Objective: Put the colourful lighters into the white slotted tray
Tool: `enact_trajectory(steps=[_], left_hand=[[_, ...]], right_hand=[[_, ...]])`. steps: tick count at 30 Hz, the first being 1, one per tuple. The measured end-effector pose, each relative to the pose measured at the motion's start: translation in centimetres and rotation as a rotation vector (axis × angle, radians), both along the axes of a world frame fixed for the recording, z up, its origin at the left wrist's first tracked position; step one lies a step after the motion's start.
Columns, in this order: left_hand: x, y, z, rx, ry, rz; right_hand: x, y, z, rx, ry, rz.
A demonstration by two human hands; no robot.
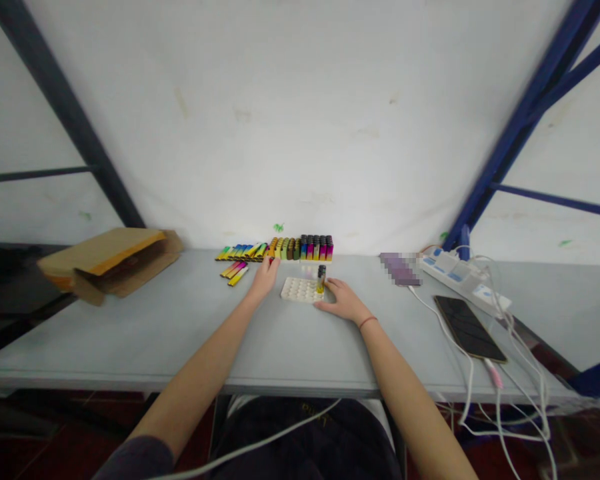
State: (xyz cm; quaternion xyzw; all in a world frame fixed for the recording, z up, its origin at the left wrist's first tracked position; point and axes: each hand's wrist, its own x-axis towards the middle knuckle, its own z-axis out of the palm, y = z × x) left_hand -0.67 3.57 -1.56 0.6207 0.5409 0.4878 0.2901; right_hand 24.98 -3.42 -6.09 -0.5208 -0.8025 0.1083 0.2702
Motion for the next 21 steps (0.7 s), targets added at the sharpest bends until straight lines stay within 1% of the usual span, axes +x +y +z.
enact_trajectory(steps=[4, 7, 12, 14, 17, 19, 21], left_hand=[[0.11, 0.18, 0.21, -0.003, -0.001, 0.033], [0.13, 0.13, 0.25, 0.001, -0.009, 0.023], [0.27, -0.38, -0.04, 0.054, -0.006, -0.044], [0.40, -0.50, -0.13, 0.081, 0.034, -0.077], [0.64, -0.56, -0.10, 0.108, 0.113, -0.164], [0.75, -0.61, 0.11, 0.173, 0.164, -0.212], [0.74, -0.77, 0.52, 0.274, 0.210, -0.232]], right_hand=[[-0.03, -0.03, 0.07, 0.006, -0.013, 0.009], [-0.05, -0.03, 0.07, 0.004, -0.010, 0.005], [-0.12, -0.03, 0.04, 0.010, -0.003, 0.003], [-0.14, -0.02, 0.00, 0.005, -0.008, -0.007], [-0.14, 0.02, -0.08, 0.017, 0.005, 0.001], [-0.13, 0.05, -0.13, 0.025, 0.016, 0.010], [-0.13, 0.05, -0.14, 0.023, 0.019, 0.009]])
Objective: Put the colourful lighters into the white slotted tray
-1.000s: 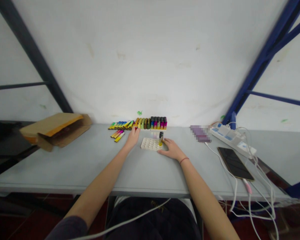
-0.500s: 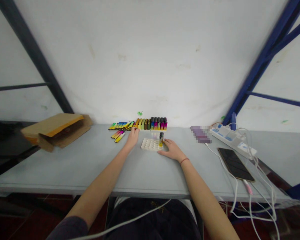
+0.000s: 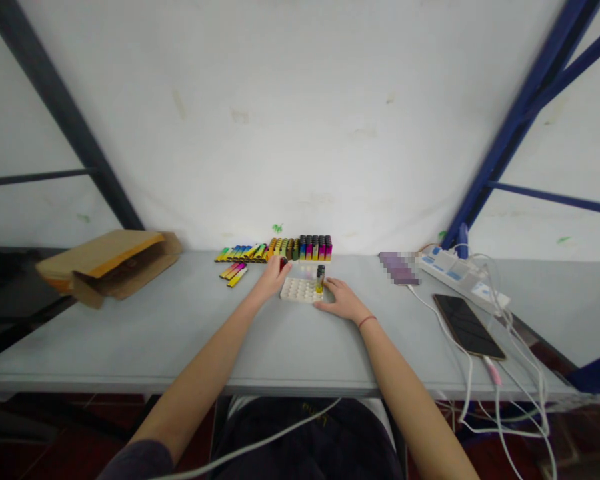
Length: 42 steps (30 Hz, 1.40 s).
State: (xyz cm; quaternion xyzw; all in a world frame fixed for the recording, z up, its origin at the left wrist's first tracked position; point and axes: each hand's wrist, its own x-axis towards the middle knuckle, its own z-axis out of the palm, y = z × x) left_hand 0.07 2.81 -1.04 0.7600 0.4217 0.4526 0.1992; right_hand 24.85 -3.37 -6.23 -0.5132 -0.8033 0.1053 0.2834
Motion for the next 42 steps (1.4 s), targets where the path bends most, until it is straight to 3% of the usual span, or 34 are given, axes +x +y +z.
enact_trajectory(steps=[3, 9, 16, 21, 33, 38, 42], left_hand=[[-0.2, -0.5, 0.9, 0.080, 0.039, -0.020], [0.4, -2.3, 2.5, -0.007, 0.005, -0.195], [2.7, -3.9, 1.1, -0.074, 0.057, -0.431], [3.3, -3.8, -0.1, -0.061, 0.103, -0.387], [4.2, -4.0, -1.2, 0.080, 0.007, -0.353], [4.2, -3.6, -1.7, 0.176, 0.086, -0.366], [3.9, -3.8, -1.0, 0.273, 0.206, -0.316]], right_hand=[[0.0, 0.0, 0.1, -0.009, -0.008, -0.007], [-0.1, 0.0, 0.1, 0.001, -0.009, 0.002], [0.1, 0.2, -0.4, 0.035, -0.004, 0.008], [0.0, 0.2, -0.2, 0.038, -0.003, 0.033], [-0.1, 0.0, 0.3, 0.038, -0.005, 0.044], [0.0, 0.2, 0.0, 0.042, -0.016, 0.043], [-0.1, 0.2, 0.0, 0.036, -0.007, 0.048]])
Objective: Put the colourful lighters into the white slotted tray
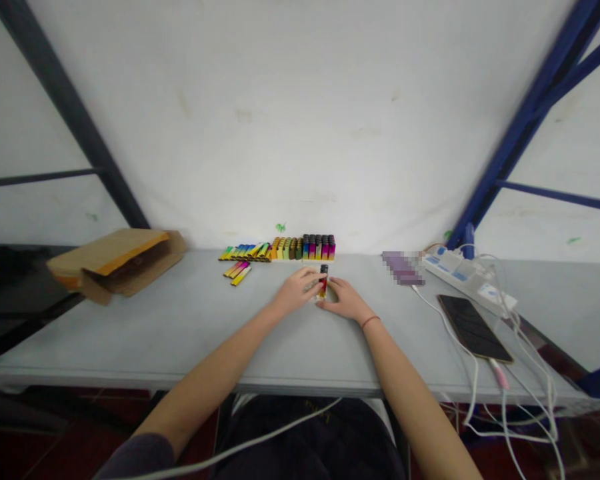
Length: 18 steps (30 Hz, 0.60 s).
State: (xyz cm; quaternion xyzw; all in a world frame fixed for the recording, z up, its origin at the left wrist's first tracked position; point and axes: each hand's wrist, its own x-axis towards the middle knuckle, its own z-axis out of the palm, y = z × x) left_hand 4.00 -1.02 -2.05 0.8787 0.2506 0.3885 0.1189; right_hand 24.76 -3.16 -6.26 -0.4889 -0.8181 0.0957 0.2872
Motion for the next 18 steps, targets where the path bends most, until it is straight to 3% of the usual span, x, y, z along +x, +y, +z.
enact_trajectory(steps=[2, 4, 8, 10, 14, 18], left_hand=[[-0.4, -0.1, 0.8, 0.029, 0.056, 0.055], [-1.2, 0.2, 1.8, 0.015, 0.078, 0.237], [-4.9, 1.6, 3.1, -0.138, 0.134, 0.921], [-7.2, 2.5, 3.2, -0.257, 0.246, 1.117], [-10.5, 3.7, 3.0, -0.483, 0.353, 1.210], [-10.9, 4.5, 2.8, -0.533, 0.377, 1.118]], right_hand=[[0.0, -0.1, 0.1, -0.003, -0.005, -0.003], [0.0, -0.2, 0.2, -0.012, -0.015, 0.000], [0.1, -0.2, 0.2, -0.035, -0.018, -0.012], [0.2, -0.2, 0.1, -0.038, -0.017, -0.021], [0.2, -0.1, 0.0, -0.030, -0.013, -0.007], [0.1, -0.1, 0.3, -0.038, -0.030, -0.005]])
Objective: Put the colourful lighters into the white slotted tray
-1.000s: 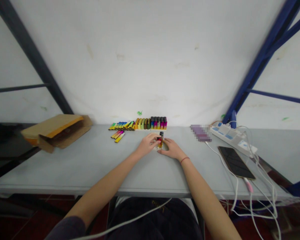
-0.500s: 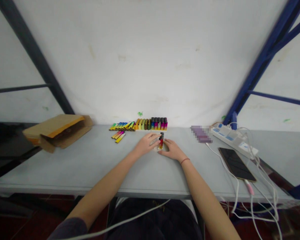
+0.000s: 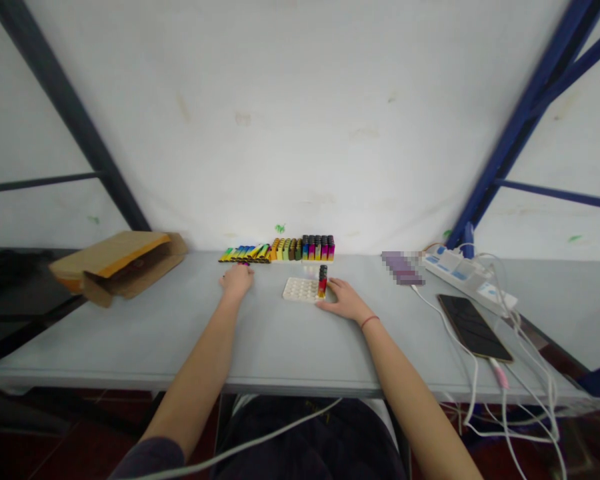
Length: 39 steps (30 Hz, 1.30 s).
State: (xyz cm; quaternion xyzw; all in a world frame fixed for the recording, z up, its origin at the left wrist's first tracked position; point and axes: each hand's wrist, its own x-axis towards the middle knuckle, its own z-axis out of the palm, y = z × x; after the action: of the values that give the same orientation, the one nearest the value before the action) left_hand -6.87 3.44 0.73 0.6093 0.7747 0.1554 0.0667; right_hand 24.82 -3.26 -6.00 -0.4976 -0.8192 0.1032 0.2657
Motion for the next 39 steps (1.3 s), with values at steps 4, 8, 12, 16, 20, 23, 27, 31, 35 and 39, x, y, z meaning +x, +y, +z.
enact_trajectory(steps=[4, 8, 12, 16, 20, 23, 27, 31, 35, 39], left_hand=[[0.1, 0.5, -0.1, -0.040, -0.029, -0.036], [-0.8, 0.7, -0.1, -0.021, 0.007, -0.027], [-1.3, 0.5, 0.1, -0.045, 0.003, 0.009], [-1.0, 0.3, 0.3, -0.045, 0.003, 0.040], [-1.0, 0.6, 0.1, -0.072, 0.029, -0.033], [-1.0, 1.0, -0.1, -0.092, 0.085, -0.119], [-0.4, 1.2, -0.2, -0.147, 0.018, -0.252], [1.3, 1.0, -0.4, -0.117, -0.233, -0.342], [3.5, 0.4, -0.4, 0.029, -0.810, -0.331], [5.0, -0.4, 0.1, -0.006, -1.219, -0.258]], right_hand=[[-0.1, 0.1, -0.1, 0.002, 0.004, -0.008], [0.0, 0.2, -0.2, 0.012, 0.014, -0.006], [0.1, 0.2, -0.2, 0.005, 0.004, 0.004], [0.2, 0.2, -0.1, 0.004, 0.013, 0.006], [0.2, 0.1, -0.1, 0.004, 0.019, 0.007], [0.1, 0.1, 0.0, 0.005, 0.020, 0.007], [0.0, -0.1, 0.2, -0.001, 0.017, -0.002], [0.0, -0.1, 0.3, -0.001, 0.016, 0.000], [0.1, 0.0, 0.1, -0.004, 0.023, 0.001], [0.2, 0.1, -0.1, -0.009, 0.024, -0.007]])
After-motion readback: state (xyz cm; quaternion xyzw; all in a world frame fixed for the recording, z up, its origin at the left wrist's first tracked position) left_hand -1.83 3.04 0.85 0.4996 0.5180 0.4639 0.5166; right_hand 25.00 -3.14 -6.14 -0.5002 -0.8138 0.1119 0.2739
